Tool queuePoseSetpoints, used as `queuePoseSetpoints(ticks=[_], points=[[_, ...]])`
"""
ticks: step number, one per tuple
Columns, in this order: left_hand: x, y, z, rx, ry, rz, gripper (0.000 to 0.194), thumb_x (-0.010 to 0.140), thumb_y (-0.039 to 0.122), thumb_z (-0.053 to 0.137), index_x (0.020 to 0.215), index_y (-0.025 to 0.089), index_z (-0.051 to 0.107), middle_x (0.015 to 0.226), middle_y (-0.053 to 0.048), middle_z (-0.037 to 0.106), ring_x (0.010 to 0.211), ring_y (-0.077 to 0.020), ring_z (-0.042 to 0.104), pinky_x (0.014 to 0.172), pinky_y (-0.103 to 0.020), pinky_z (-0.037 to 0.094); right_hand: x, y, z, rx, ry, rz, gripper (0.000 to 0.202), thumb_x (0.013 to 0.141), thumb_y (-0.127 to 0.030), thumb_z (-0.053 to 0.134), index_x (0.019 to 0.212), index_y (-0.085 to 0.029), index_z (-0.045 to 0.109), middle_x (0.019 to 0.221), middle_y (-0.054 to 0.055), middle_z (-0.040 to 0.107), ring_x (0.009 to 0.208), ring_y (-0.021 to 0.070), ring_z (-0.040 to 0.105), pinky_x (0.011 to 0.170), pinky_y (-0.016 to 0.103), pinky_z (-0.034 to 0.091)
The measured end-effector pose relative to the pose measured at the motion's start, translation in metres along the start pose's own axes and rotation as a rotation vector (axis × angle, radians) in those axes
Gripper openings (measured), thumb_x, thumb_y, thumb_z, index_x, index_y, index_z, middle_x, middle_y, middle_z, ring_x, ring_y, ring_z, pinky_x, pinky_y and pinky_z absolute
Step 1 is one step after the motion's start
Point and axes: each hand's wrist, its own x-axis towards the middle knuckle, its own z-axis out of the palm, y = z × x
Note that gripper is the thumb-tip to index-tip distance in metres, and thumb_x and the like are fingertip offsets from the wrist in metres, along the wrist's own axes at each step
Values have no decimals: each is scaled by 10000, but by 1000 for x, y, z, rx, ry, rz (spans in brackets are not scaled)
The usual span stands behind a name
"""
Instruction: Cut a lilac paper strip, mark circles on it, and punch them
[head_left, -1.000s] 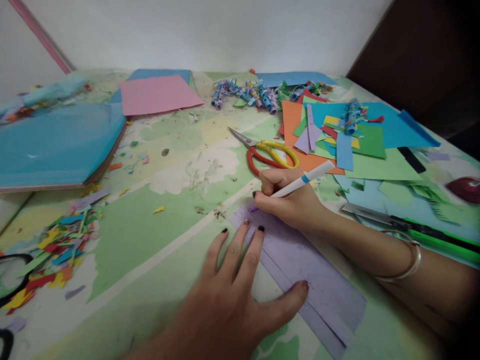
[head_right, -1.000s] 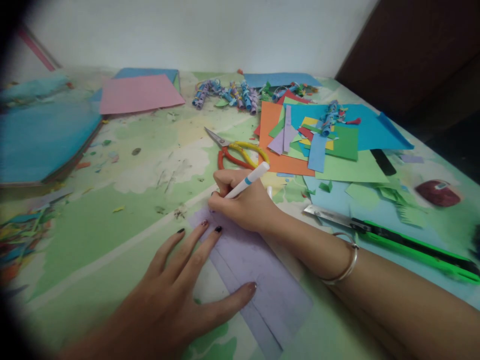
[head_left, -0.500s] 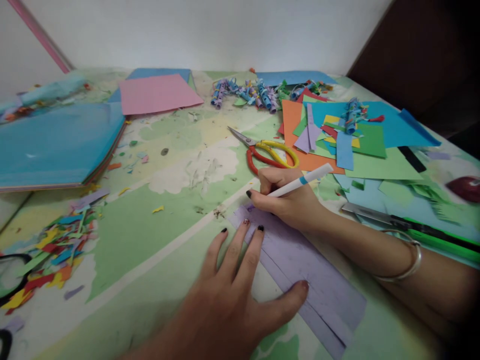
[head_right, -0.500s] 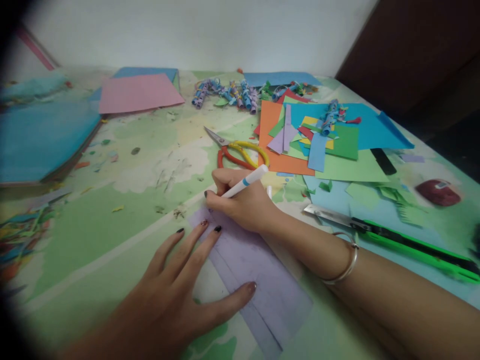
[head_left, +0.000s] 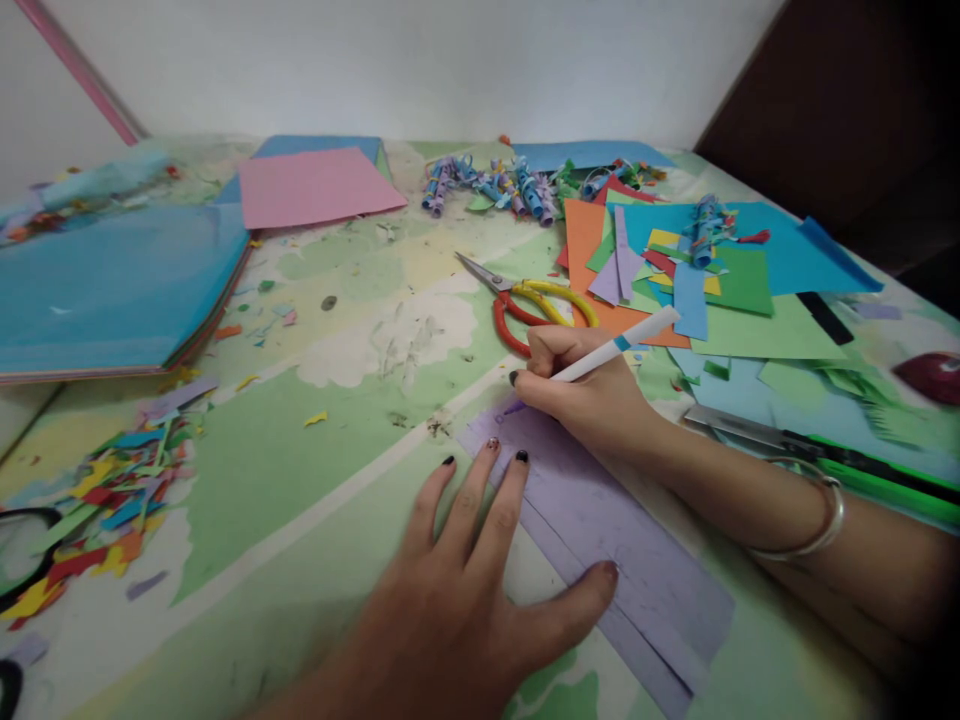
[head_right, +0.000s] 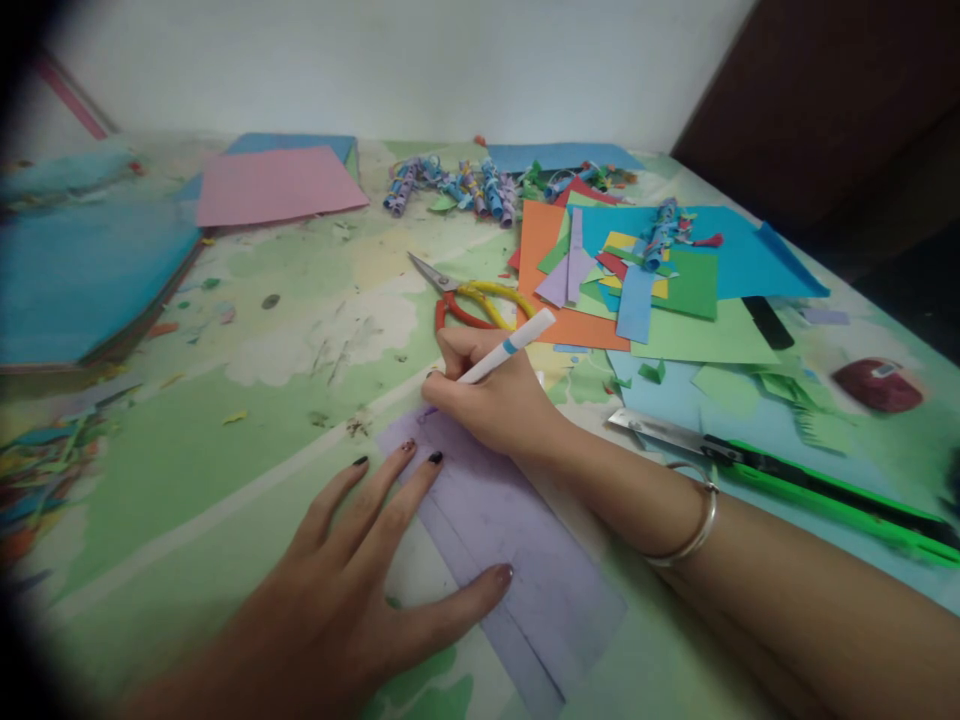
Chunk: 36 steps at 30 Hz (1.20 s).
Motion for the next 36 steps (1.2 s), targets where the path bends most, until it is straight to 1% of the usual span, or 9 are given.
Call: queuePoseSetpoints(ticks=[5, 13, 22, 26, 31, 36], points=[[0, 1, 2, 7, 28, -13, 584, 839, 324, 607, 1359, 415, 357, 1336, -174, 442, 1274, -412, 390, 909, -615, 392, 0, 0, 1, -30, -56, -16, 339, 691, -60, 582, 522, -182, 314, 500, -83, 280, 487, 44, 276, 442, 221, 216], [0, 0, 0, 3, 10, -6, 585, 836, 322, 615, 1355, 419, 364, 1354, -170, 431, 1275, -417, 387, 915, -616, 384, 0, 0, 2, -80, -77, -65, 358, 702, -67, 589, 522, -179, 300, 495, -81, 282, 484, 43, 269, 439, 213, 214], [-1, 1, 2, -5, 17, -14, 561, 856, 309, 568, 1361, 419, 353, 1331, -178, 443, 1276, -405, 386, 902, -622, 392, -1, 2, 2, -122, -66, -127, 344, 677, -25, 551, 535, -178, 277, 504, -80, 255, 490, 43, 247, 453, 215, 204], [0, 0, 1, 8, 7, -8, 581, 847, 306, 584, 1363, 425, 346, 1315, -185, 453, 1276, -400, 391, 901, -615, 398, -1, 2, 1, -114, -64, -138, 346, 664, -22, 544, 536, -180, 265, 505, -78, 257, 491, 44, 247, 455, 217, 203], [0, 0, 0, -8, 2, 2, 559, 848, 337, 574, 1359, 413, 362, 1322, -192, 447, 1280, -418, 376, 892, -626, 395, -1, 1, 1, -117, -62, -140, 363, 642, -8, 537, 535, -184, 238, 507, -77, 235, 490, 44, 234, 452, 223, 192], [-1, 0, 0, 7, -6, 2, 634, 820, 311, 626, 1372, 423, 336, 1322, -172, 460, 1280, -409, 378, 908, -622, 391, -2, 1, 1, -106, -62, -138, 371, 633, -5, 542, 536, -185, 232, 507, -78, 233, 489, 44, 230, 448, 220, 191]])
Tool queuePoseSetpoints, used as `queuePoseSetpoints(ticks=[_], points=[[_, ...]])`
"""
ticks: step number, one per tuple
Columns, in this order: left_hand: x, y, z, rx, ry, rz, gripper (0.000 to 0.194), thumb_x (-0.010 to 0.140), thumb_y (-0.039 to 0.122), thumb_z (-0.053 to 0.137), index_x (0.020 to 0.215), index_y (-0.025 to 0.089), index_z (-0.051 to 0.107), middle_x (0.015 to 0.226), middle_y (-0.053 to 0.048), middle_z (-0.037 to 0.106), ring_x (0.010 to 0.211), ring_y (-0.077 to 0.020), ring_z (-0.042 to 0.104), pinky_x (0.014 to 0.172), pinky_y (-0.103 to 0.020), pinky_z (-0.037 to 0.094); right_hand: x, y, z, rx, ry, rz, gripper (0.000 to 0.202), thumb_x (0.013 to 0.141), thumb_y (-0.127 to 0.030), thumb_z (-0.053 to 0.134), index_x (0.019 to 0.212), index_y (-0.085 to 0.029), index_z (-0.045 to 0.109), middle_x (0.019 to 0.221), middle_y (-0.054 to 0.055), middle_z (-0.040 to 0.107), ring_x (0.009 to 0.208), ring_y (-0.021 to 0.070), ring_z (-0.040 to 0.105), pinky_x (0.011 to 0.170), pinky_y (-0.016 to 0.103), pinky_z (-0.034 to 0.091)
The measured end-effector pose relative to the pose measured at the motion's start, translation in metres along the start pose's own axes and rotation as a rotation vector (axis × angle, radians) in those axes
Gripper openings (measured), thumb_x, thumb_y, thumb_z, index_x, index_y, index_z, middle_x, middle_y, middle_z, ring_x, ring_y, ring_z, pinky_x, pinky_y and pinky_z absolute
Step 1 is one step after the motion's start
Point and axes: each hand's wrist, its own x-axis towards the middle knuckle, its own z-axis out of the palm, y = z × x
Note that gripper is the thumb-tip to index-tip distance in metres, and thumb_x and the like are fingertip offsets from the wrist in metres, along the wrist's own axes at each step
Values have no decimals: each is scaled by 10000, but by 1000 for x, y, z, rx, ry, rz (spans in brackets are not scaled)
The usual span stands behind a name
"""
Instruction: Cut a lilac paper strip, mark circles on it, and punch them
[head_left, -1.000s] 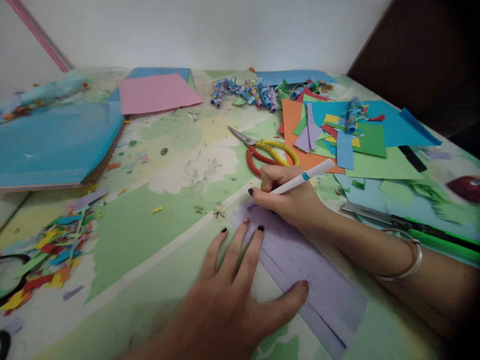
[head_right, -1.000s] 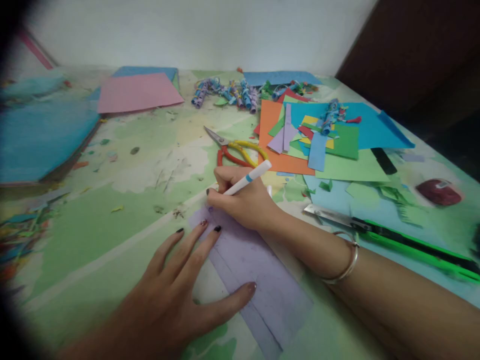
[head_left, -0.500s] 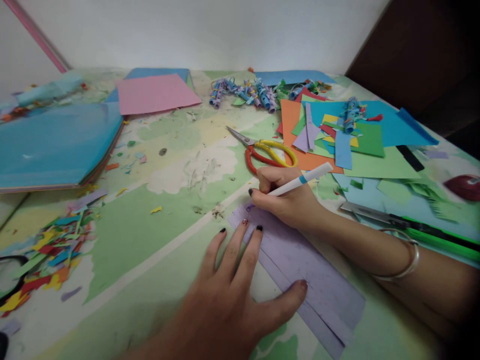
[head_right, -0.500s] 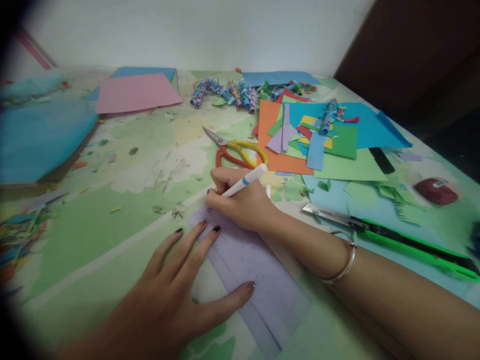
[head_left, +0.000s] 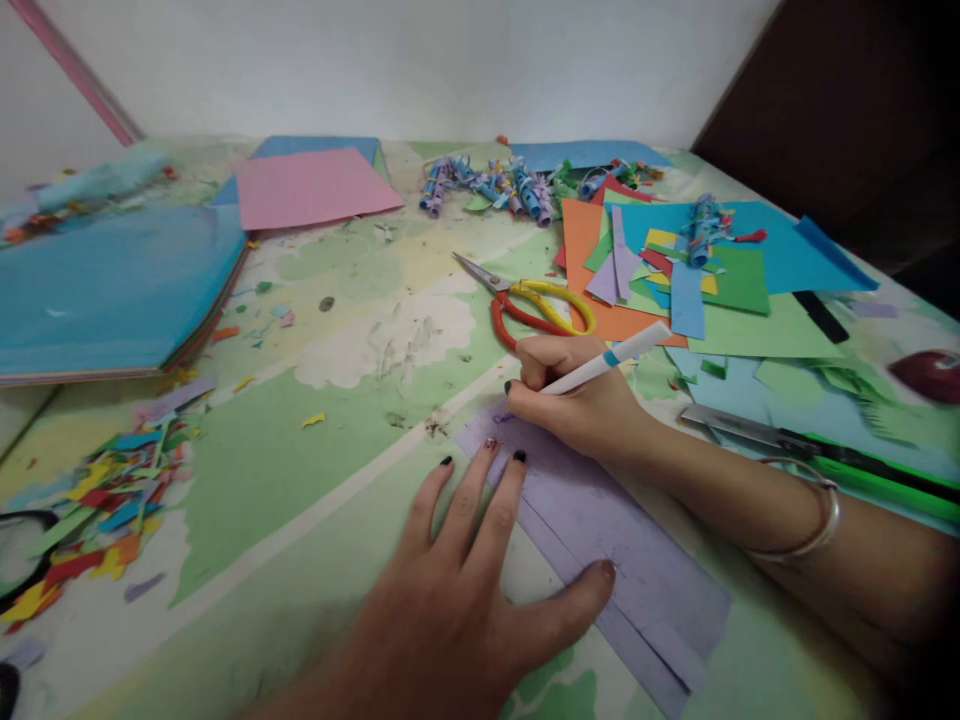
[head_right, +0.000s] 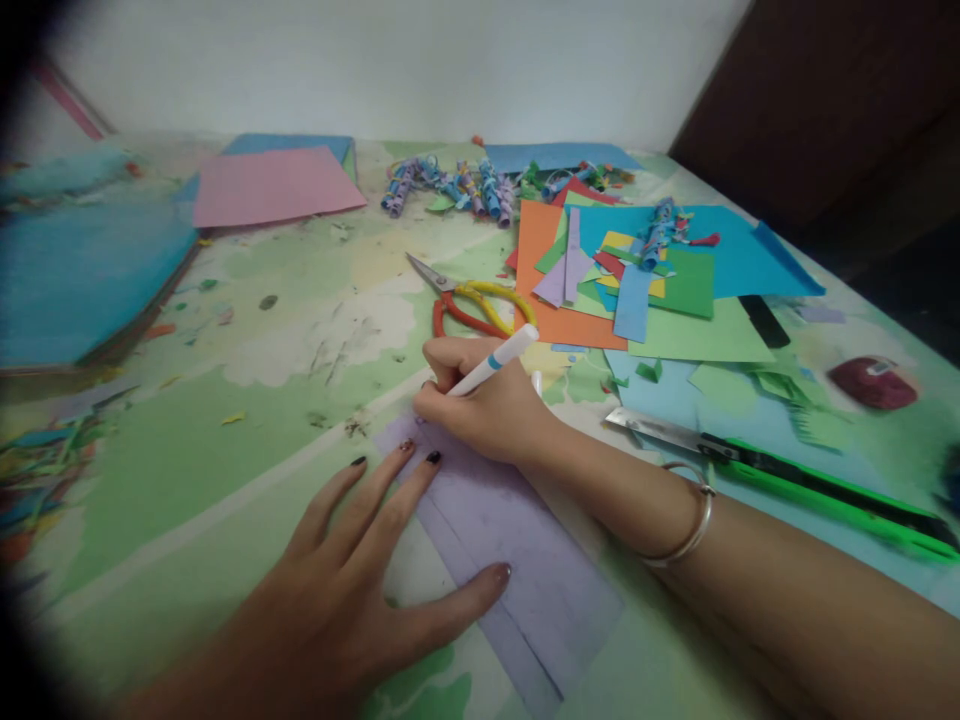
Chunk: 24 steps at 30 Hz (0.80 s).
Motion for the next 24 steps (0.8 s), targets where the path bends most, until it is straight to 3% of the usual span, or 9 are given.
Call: queuePoseSetpoints(ticks=[14, 24], points=[[1, 1, 2, -23, 37, -19, 522, 861, 314, 554, 1343, 415, 381, 1344, -184, 424, 1271, -417, 389, 894, -633, 387, 0, -2, 1, 27, -5, 77, 345, 673, -59, 573, 515, -182, 291, 493, -82, 276, 477, 43, 265, 442, 216, 209], [1, 3, 3, -26, 44, -27, 566, 835, 317, 596, 1347, 418, 376, 1345, -164, 436, 1275, -406, 385, 909, -627, 383, 0, -3, 1, 14, -13, 90, 340, 665, -50, 554, 518, -180, 276, 501, -78, 267, 487, 45, 257, 455, 221, 200]])
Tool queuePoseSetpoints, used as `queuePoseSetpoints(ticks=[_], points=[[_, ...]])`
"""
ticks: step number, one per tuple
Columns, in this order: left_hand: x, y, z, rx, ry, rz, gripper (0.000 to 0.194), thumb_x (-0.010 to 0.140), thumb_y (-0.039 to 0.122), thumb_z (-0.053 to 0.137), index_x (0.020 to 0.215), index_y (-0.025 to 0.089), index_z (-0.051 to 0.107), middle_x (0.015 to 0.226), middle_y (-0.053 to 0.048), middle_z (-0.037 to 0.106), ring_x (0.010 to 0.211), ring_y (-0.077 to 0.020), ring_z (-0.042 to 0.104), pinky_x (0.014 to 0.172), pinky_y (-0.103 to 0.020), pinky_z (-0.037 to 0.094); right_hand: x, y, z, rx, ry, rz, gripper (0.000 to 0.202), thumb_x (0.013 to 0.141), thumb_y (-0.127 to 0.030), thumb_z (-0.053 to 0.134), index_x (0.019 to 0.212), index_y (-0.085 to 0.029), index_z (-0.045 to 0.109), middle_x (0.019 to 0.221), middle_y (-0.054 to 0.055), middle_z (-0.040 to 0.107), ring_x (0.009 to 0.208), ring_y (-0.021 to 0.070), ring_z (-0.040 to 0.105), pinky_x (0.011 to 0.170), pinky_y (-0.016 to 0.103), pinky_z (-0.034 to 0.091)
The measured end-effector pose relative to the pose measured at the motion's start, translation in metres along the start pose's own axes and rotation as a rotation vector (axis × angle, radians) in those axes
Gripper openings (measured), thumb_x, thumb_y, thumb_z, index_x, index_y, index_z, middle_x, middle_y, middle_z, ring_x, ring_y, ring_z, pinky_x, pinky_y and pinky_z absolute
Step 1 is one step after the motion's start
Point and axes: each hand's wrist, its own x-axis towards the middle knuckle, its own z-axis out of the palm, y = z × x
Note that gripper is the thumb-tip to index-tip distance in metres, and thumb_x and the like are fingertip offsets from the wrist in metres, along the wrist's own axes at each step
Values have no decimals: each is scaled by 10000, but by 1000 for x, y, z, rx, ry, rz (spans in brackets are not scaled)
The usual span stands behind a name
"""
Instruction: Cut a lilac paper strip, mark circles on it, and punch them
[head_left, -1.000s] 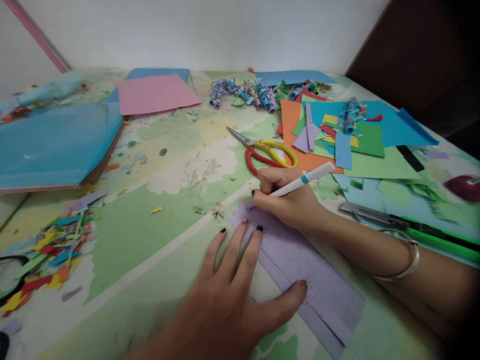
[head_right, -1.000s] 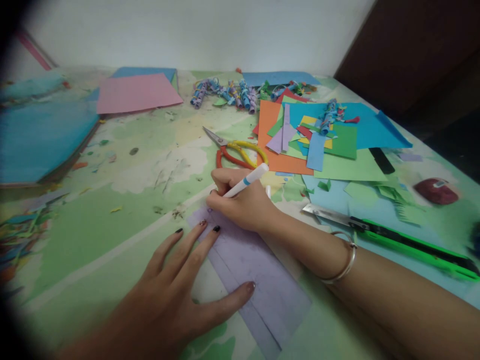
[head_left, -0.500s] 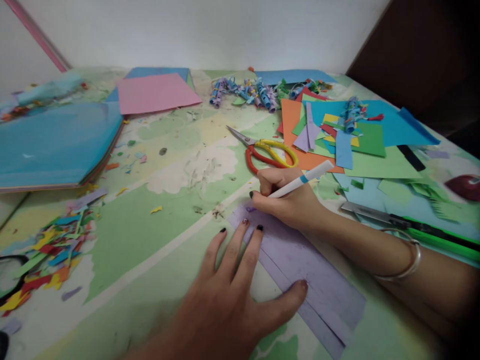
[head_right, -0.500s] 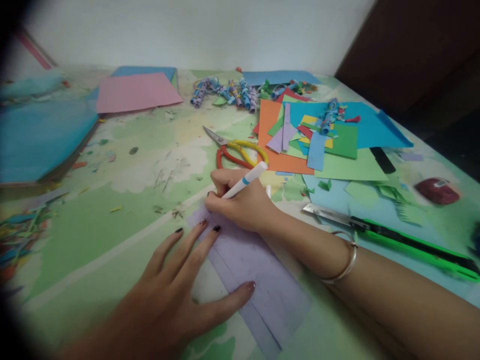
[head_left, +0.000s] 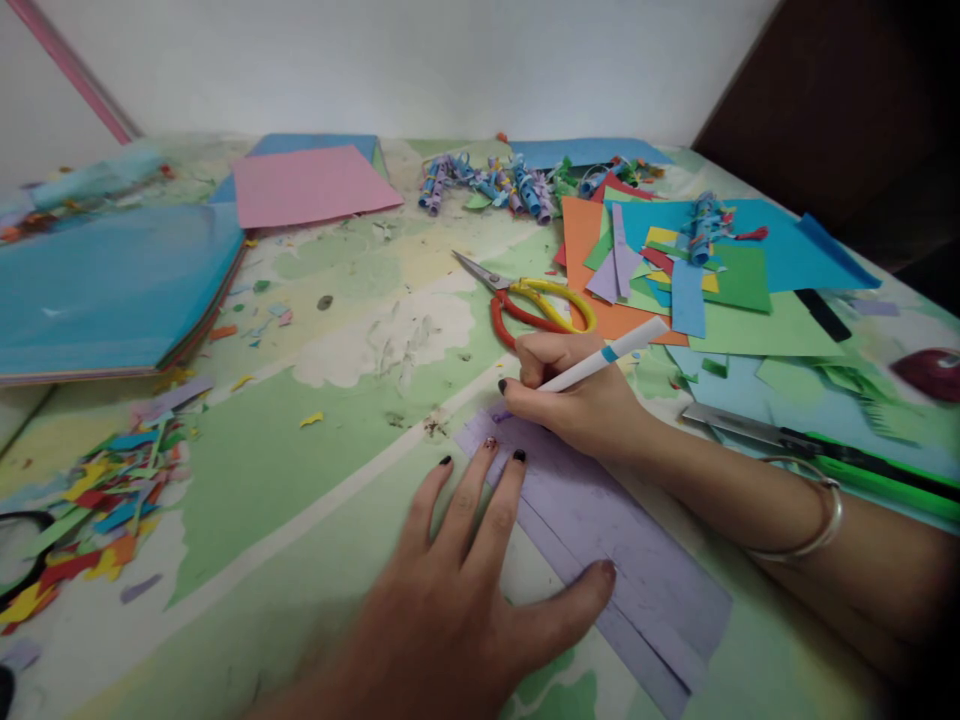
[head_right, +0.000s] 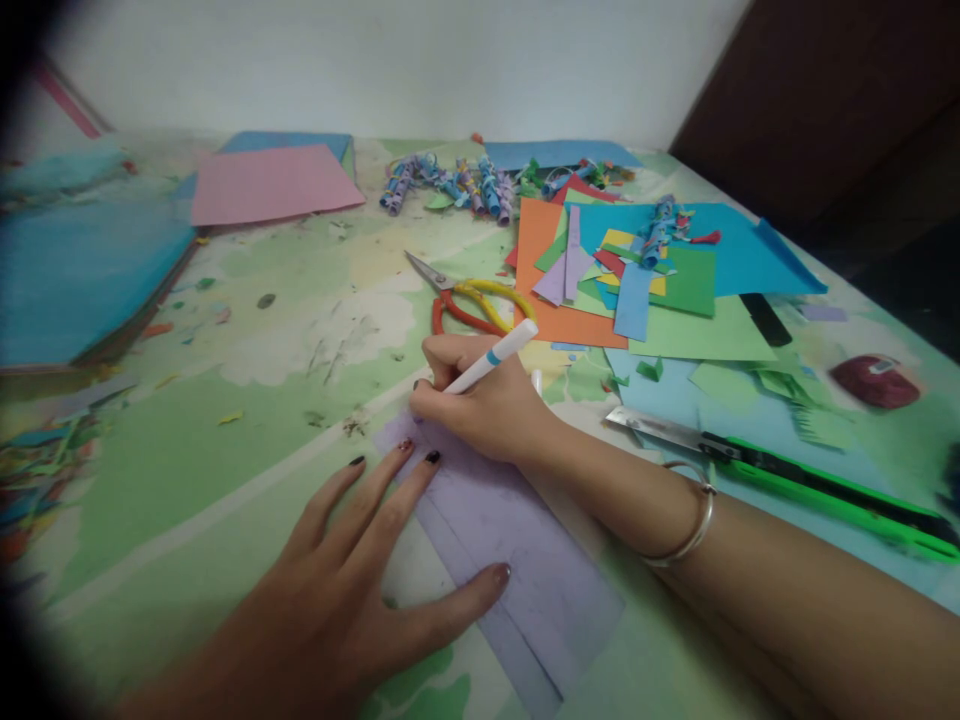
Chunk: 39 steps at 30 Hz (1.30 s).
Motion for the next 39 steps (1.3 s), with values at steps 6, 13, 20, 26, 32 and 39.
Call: queuePoseSetpoints(ticks=[6, 13, 20, 26, 32, 39], points=[[0, -1, -1, 8, -29, 9, 588, 838, 326, 589, 1365, 418, 345, 1333, -162, 439, 1290, -397, 366, 918, -618, 381, -1, 1, 0, -6, -19, -40, 355, 669, -55, 561, 521, -181, 264, 506, -76, 284, 489, 44, 262, 450, 222, 205], [0, -2, -2, 3, -25, 18, 540, 849, 322, 562, 1350, 411, 379, 1332, -186, 436, 1277, -419, 376, 896, -630, 385, 0, 2, -1, 16, -16, -30, 349, 635, -24, 538, 521, -185, 251, 503, -77, 254, 492, 48, 238, 445, 227, 188], [1, -3, -1, -2, -31, 10, 581, 831, 331, 598, 1355, 416, 363, 1364, -164, 425, 1282, -408, 374, 910, -624, 383, 0, 2, -2, 32, 13, -8, 340, 644, -24, 535, 526, -186, 260, 506, -79, 248, 495, 51, 242, 452, 232, 191], [0, -2, -2, -12, -35, 13, 558, 835, 339, 591, 1346, 410, 378, 1394, -165, 392, 1281, -417, 371, 912, -634, 371, 2, 3, -2, 54, 34, -9, 349, 658, -36, 544, 525, -187, 259, 510, -79, 249, 501, 53, 243, 455, 235, 185], [0, -3, -1, -13, -23, 13, 536, 842, 322, 586, 1336, 410, 398, 1361, -171, 423, 1286, -418, 368, 909, -633, 380, 2, 2, -1, 148, 125, 106, 337, 685, -93, 612, 528, -183, 327, 494, -86, 313, 479, 45, 279, 442, 221, 206], [-1, -3, -3, -17, -37, 31, 562, 837, 308, 592, 1349, 405, 383, 1395, -169, 391, 1286, -420, 366, 915, -626, 376, -14, -7, -7, 182, 55, 161, 291, 674, -109, 654, 571, -180, 391, 490, -91, 372, 452, 39, 304, 414, 205, 217]])
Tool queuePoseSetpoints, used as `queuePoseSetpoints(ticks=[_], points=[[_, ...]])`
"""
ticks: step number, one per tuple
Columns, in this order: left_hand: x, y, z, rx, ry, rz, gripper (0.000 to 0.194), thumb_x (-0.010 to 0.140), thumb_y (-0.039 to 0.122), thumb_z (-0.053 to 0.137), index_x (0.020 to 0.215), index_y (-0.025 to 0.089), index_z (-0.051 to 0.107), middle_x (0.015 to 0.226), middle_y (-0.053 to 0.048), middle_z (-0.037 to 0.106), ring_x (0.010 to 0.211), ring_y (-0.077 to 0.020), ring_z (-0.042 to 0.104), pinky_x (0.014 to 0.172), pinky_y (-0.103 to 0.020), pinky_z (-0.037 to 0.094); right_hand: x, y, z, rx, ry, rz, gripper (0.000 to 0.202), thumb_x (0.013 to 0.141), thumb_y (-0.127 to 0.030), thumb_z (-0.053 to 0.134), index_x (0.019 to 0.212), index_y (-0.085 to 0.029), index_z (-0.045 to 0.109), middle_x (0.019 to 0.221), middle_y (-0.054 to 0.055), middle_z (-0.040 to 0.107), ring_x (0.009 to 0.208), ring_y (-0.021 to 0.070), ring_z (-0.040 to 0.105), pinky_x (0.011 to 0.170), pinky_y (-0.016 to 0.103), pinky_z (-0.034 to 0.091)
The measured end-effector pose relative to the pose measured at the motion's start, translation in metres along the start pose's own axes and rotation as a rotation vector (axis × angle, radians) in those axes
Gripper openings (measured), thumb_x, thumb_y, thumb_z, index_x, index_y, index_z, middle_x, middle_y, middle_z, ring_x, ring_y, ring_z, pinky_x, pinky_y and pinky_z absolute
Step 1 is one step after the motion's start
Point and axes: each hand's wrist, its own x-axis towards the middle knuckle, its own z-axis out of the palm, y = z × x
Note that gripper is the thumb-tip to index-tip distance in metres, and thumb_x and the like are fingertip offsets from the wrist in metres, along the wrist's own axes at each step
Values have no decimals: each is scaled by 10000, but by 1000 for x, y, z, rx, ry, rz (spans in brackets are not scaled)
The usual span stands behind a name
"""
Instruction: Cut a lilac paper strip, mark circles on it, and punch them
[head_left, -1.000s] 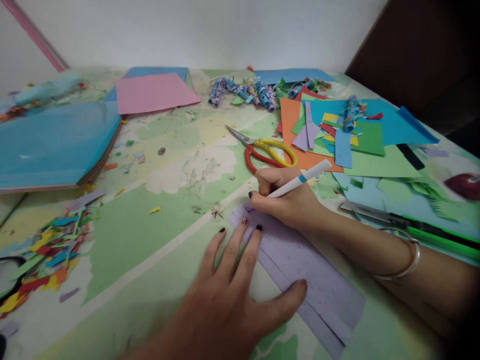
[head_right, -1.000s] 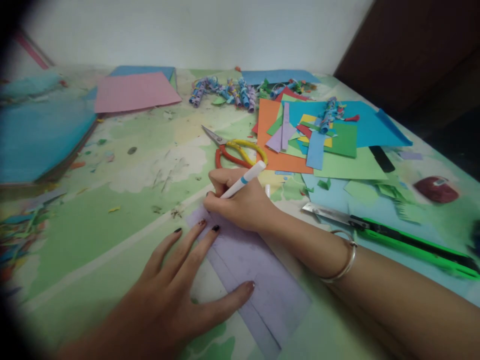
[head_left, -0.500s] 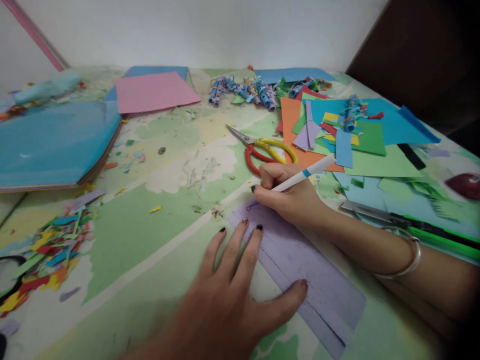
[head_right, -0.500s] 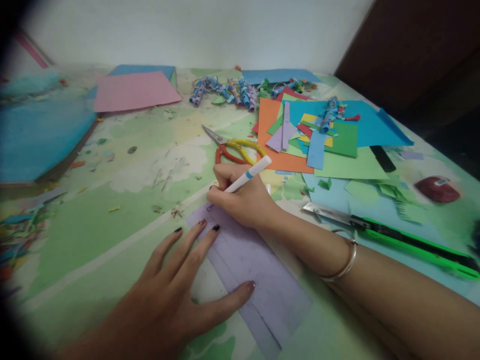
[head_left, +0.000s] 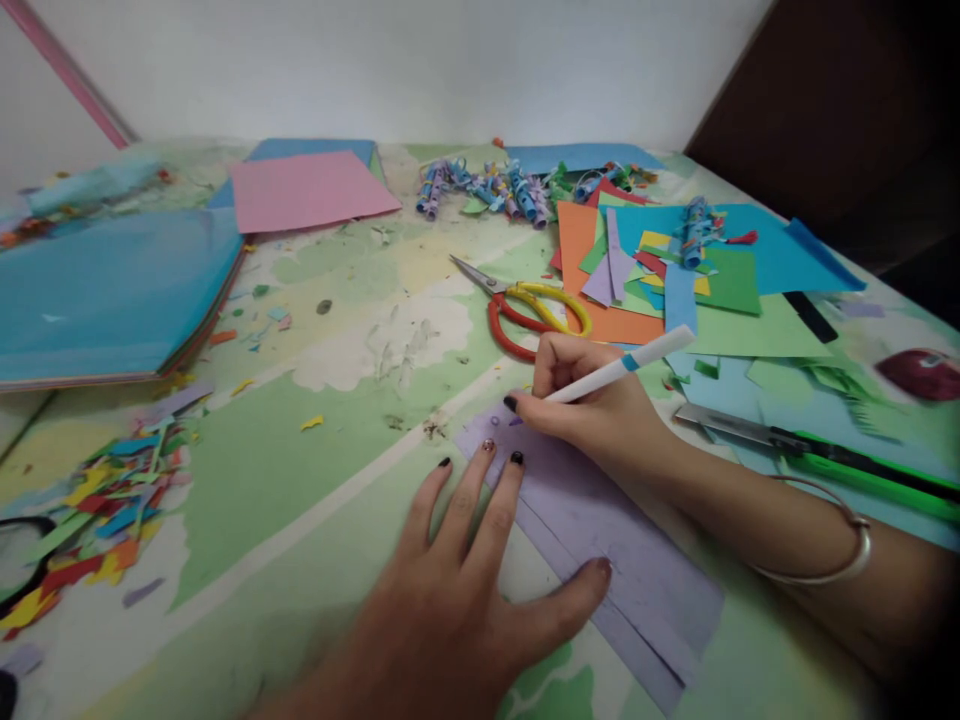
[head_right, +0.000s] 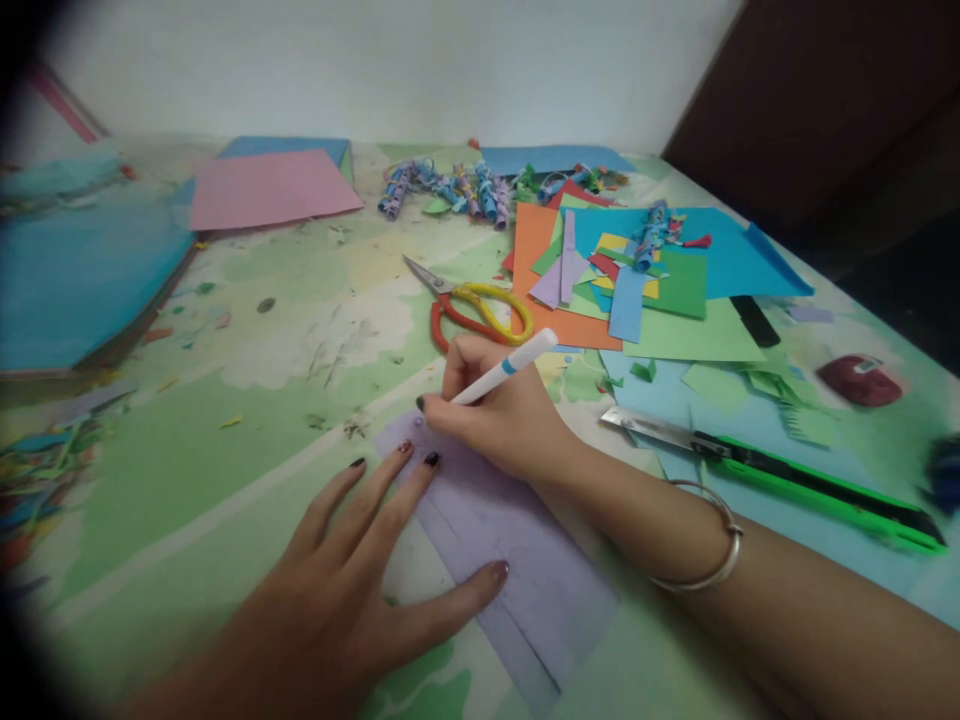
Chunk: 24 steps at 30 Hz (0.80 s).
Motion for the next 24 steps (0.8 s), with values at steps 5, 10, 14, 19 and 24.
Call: queuePoseSetpoints(ticks=[5, 10, 14, 19, 24], points=[[1, 0, -1, -15, 13, -5, 536, 836, 302, 573, 1338, 393, 410, 1380, -189, 402, 1282, -436, 364, 902, -638, 373, -7, -2, -1, -140, -15, -109, 340, 680, -53, 600, 525, -177, 324, 482, -84, 333, 465, 41, 286, 422, 204, 219], [2, -1, -2, -12, -7, 15, 523, 839, 294, 566, 1333, 389, 423, 1328, -212, 435, 1278, -443, 367, 877, -642, 393, -6, -1, -1, -204, 16, -132, 347, 680, -41, 580, 527, -179, 301, 482, -84, 301, 466, 42, 265, 428, 205, 220], [1, -1, -2, -5, 12, 8, 534, 838, 305, 570, 1340, 393, 412, 1315, -204, 449, 1279, -439, 364, 880, -647, 390, -7, 0, 0, -224, 19, -147, 344, 679, -45, 583, 533, -179, 302, 482, -85, 303, 466, 42, 267, 431, 204, 225], [3, -1, -6, 2, -10, 21, 524, 840, 277, 563, 1334, 387, 424, 1292, -199, 465, 1261, -431, 386, 858, -634, 418, -6, 0, 0, -246, 22, -154, 354, 679, -47, 581, 530, -180, 289, 486, -82, 303, 470, 42, 261, 431, 211, 215], [5, -2, -7, 5, -4, 20, 508, 852, 289, 555, 1333, 384, 420, 1319, -186, 446, 1258, -427, 388, 866, -629, 413, -6, -1, 0, -243, 10, -149, 351, 680, -39, 574, 532, -180, 289, 486, -84, 300, 467, 40, 264, 426, 206, 215]])
